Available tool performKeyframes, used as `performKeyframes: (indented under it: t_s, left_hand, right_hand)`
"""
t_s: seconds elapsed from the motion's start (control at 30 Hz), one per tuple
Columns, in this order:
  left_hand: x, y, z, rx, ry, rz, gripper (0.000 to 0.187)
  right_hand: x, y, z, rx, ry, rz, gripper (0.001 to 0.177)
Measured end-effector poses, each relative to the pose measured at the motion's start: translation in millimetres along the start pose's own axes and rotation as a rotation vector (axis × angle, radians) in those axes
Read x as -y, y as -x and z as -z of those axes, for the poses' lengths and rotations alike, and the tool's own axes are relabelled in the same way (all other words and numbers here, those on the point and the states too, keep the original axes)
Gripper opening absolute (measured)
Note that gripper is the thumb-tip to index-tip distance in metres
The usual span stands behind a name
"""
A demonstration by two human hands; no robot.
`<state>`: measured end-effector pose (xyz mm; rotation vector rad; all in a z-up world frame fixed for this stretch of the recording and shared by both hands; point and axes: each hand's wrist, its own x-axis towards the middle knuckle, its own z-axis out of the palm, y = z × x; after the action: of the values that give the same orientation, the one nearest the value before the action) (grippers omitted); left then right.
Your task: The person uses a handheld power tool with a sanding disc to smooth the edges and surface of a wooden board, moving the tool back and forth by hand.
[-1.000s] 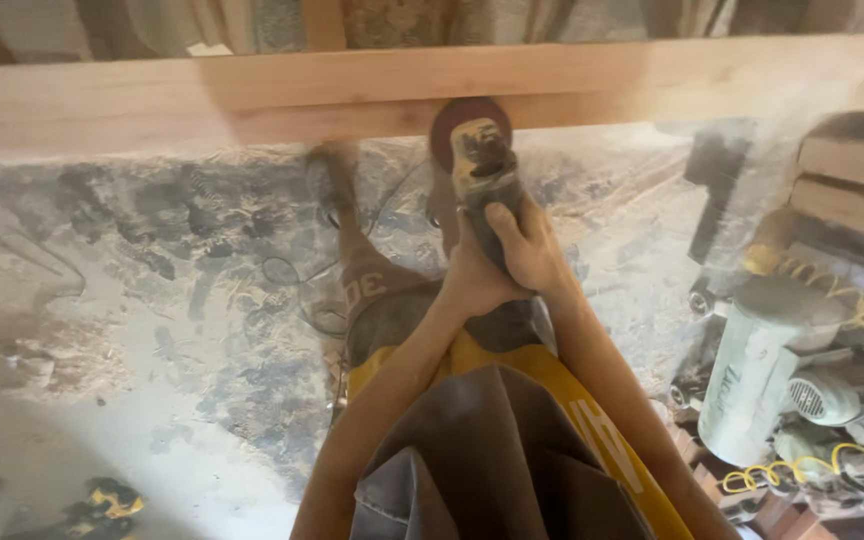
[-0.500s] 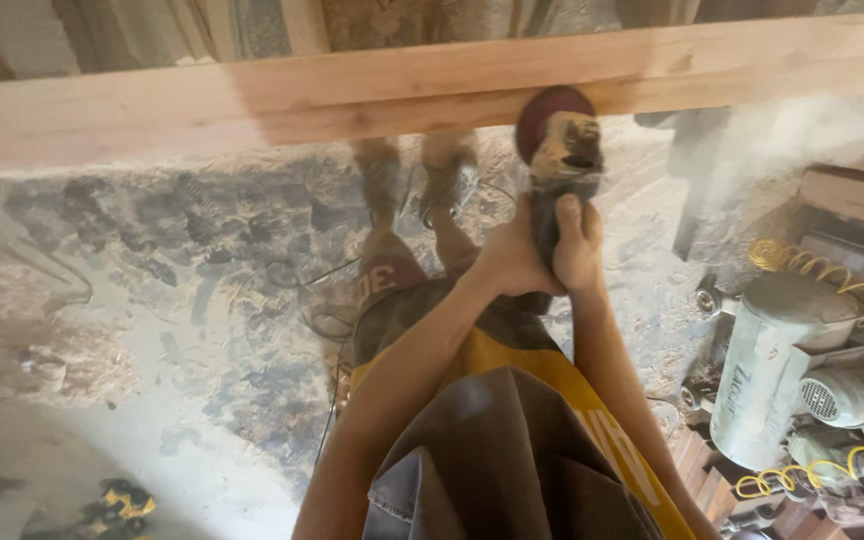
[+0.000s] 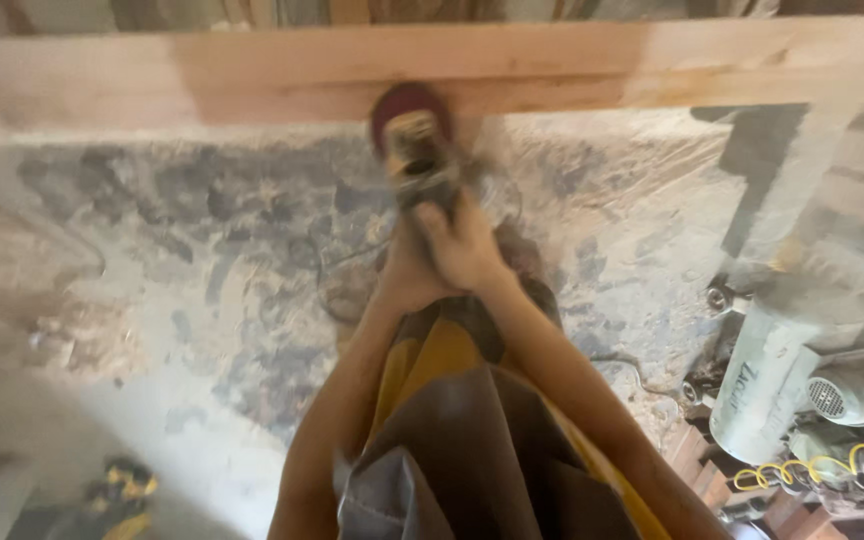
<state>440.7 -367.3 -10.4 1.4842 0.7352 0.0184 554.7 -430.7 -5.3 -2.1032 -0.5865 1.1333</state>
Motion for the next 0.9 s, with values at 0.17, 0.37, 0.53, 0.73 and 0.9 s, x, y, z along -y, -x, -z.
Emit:
performKeyframes:
  t_s: [0.17,0.37,0.53,0.73,0.9]
  left_hand:
    - [-5,9,2,-0.147,0.43,0.031,0.087]
    - [-24,-18,-59,-0.128,0.325,0.014,0.102]
    - [-46,-43,-134,-0.026,0.292,0.041,0.118]
    - [-57,-85,-238,0.028,0.221,-0.069,0.125]
    - [-72,-111,-315,0.051,0.21,-0.005,0.132]
  right_hand:
    - [13,-8,-3,0.108,-0.038,0.141,0.058]
    - [-15,1,63,0.046,-0.089,0.162,0.045]
    - [-63,13,134,-0.077,-0.117,0.059,0.049]
    - [-127,16,224,-0.09,-0.157,0.051,0.053]
    - [-185,9,296,-0.089,-0.034,0.037,0.054]
